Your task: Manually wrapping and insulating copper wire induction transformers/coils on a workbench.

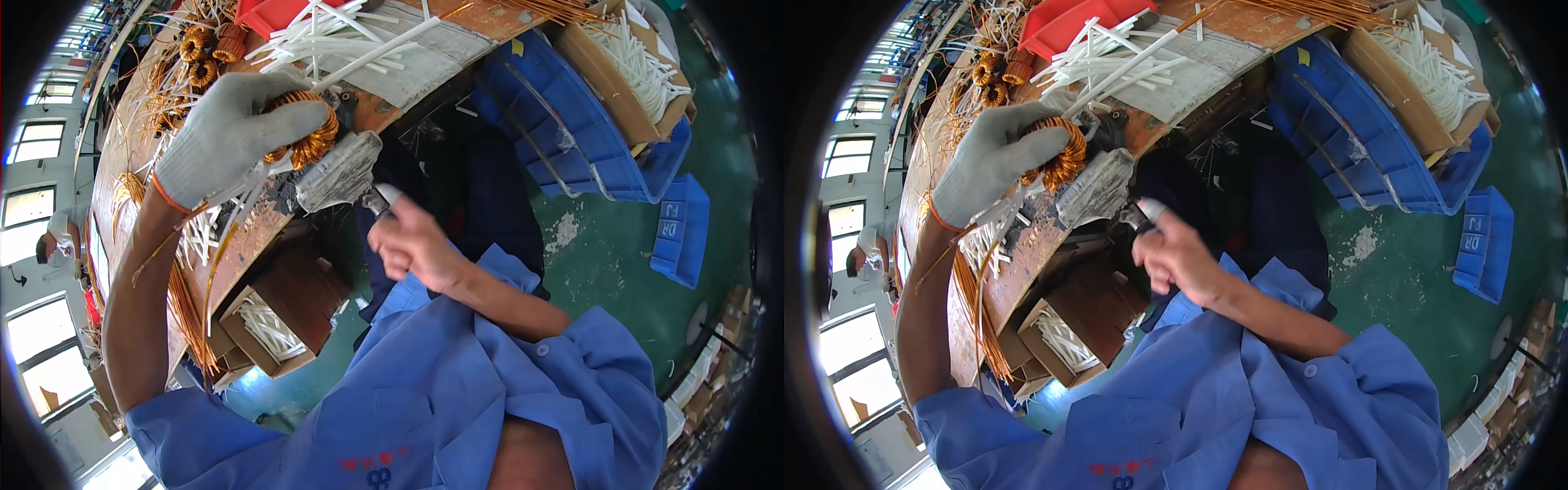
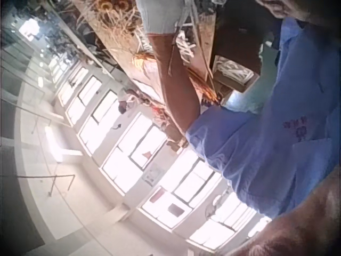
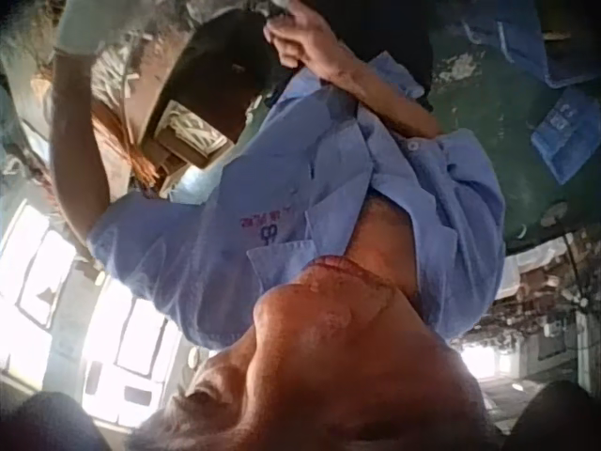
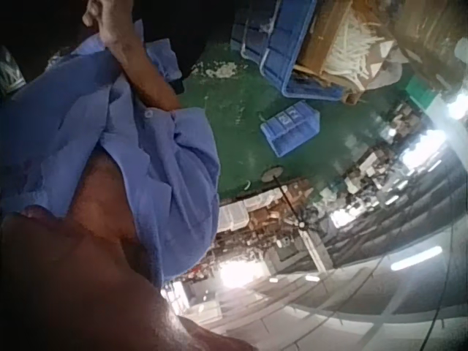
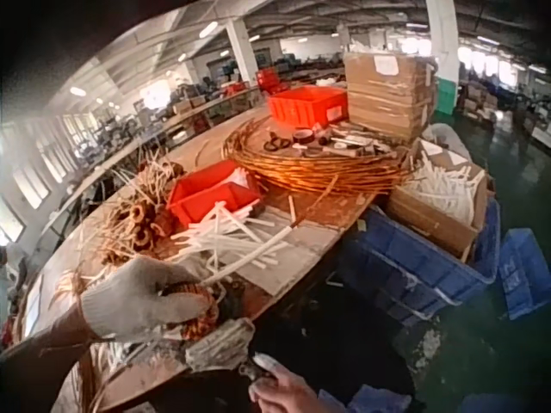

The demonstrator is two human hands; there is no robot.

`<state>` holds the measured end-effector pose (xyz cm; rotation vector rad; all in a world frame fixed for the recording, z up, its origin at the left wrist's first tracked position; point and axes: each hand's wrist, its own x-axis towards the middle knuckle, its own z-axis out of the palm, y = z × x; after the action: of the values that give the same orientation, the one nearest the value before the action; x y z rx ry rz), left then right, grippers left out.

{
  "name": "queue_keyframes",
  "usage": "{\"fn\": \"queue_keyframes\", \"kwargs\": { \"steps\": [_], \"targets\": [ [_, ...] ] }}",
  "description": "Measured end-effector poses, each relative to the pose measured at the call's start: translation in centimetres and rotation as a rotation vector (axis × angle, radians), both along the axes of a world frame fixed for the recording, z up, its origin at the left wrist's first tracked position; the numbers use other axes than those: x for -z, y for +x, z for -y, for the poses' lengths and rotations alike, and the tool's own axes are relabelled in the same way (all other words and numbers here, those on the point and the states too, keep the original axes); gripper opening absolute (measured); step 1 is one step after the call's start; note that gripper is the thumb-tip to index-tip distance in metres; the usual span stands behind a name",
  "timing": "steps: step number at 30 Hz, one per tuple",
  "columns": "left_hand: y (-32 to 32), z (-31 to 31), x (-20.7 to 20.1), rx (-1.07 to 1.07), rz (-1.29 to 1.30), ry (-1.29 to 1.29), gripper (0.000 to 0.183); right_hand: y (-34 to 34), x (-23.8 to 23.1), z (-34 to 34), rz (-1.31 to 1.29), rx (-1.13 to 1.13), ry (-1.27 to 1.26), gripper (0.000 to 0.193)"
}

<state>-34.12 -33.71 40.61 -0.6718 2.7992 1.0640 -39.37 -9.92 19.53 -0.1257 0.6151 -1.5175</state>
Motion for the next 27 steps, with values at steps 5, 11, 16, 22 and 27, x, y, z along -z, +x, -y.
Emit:
{"fn": "queue_keyframes", "kwargs": {
  "steps": [5, 11, 16, 22, 27],
  "targets": [
    [0.3, 0.6, -0.1, 0.004, 0.057, 0.09, 0.053, 0.4, -2.5, -2.2, -0.118, 0.157, 0.055, 0.039],
    [0.4, 0.3, 0.1, 0.005, 0.018, 0.069, 0.051, 0.1, -1.4, -1.4, -0.121, 0.198, -0.101, 0.032],
    [0.7, 0.2, 0.7, 0.032, 0.018, -0.056, 0.045, 2.7, -2.5, -1.0, -0.871, -0.329, -0.353, 0.087],
    [0.9, -1.4, 0.6, 0.019, -0.008, -0.097, 0.044, -0.3, 0.8, 0.1, 0.19, 0.196, -0.201, 0.064],
    [1.6, -2.5, 0.2, -0.033, 0.028, -0.129, 0.044, -3.2, -6.6, 0.1, -0.965, 0.441, -0.371, 0.059]
  ]
}}
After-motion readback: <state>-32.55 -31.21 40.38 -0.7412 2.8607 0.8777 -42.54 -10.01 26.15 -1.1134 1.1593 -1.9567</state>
